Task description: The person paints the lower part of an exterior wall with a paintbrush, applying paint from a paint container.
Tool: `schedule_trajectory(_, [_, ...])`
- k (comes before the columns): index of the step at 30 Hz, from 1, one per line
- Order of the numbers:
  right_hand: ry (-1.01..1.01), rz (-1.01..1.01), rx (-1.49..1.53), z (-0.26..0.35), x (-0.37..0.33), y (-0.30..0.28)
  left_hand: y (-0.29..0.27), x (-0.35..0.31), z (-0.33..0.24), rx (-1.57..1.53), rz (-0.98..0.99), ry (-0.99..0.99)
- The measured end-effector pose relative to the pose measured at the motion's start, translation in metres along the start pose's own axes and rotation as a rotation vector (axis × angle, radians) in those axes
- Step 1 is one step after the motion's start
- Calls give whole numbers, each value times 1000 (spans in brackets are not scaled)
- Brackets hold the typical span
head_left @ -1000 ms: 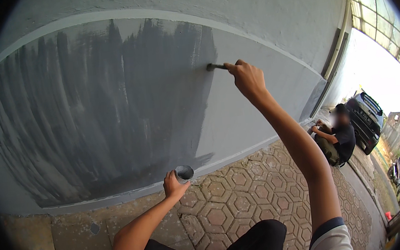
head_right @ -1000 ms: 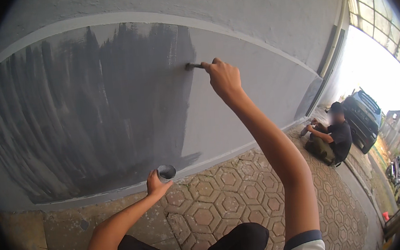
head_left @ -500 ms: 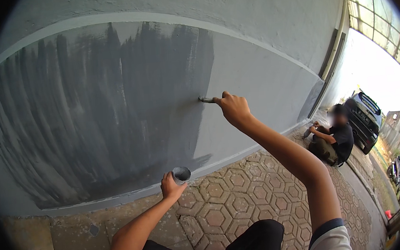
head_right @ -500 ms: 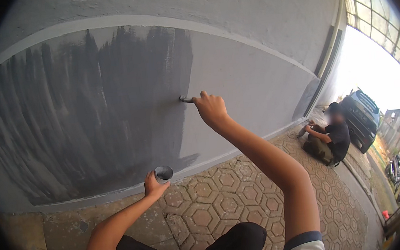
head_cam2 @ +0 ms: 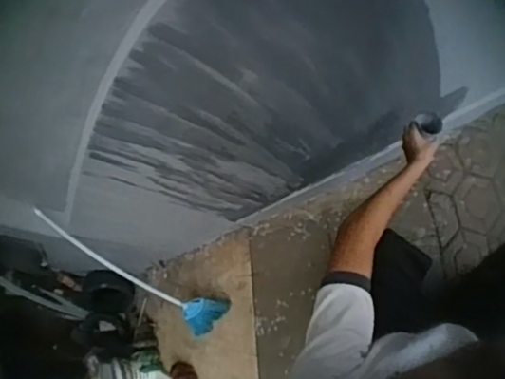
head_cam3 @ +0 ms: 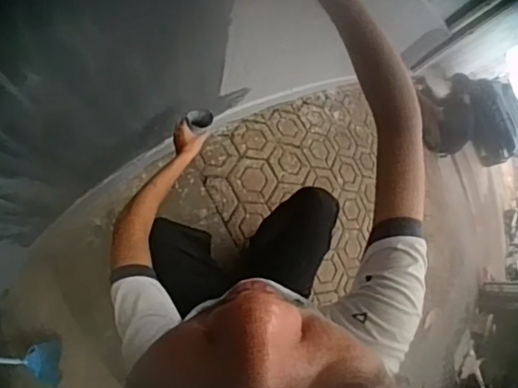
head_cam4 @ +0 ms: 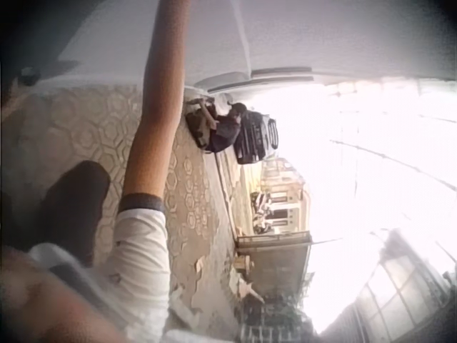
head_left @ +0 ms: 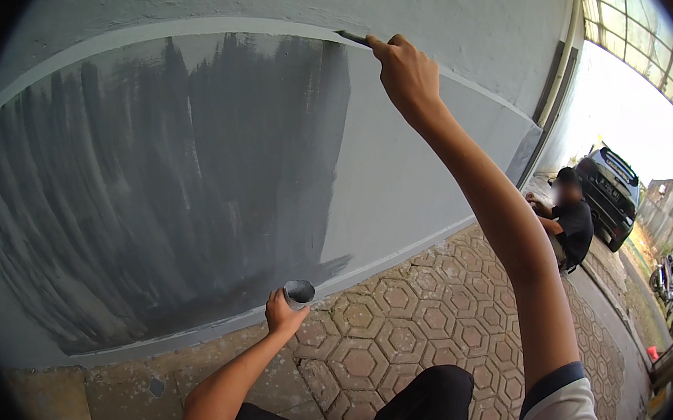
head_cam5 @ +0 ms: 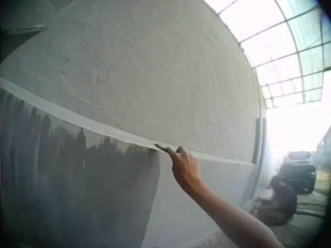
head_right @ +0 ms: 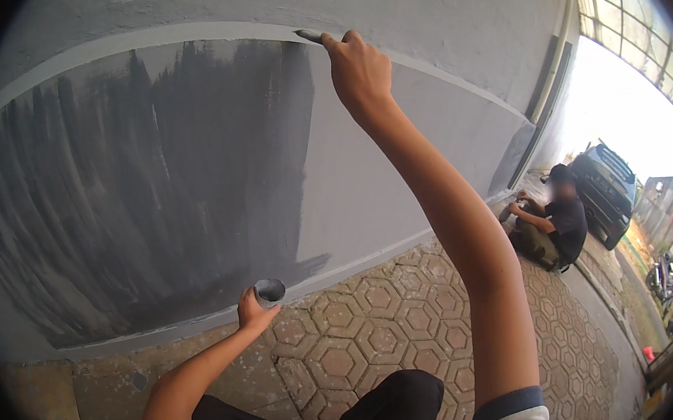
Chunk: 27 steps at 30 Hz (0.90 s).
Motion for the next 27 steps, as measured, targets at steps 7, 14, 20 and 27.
schedule_trajectory(7, [-38, 393, 0, 16, -89, 79, -5, -2, -8, 35, -13, -11])
schedule_trajectory(14, [-335, 728, -26, 18, -154, 139, -5, -4, -13, 23, 2, -6])
schedule_trajectory(20, [-17, 243, -9, -15, -56, 58, -1, -1, -12, 27, -7, -6])
schedule_trajectory(27, [73, -71, 57, -25, -19, 27, -3, -1, -2, 31, 16, -35])
Point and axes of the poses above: each hand's wrist, its own x-axis towards the middle knuckle, its own y-axis out of the palm, z = x × y, the point moved 2 cm from there along x, towards the middle knuckle, and after that the axes turned 15 degrees about z, right-handed, at the moved point
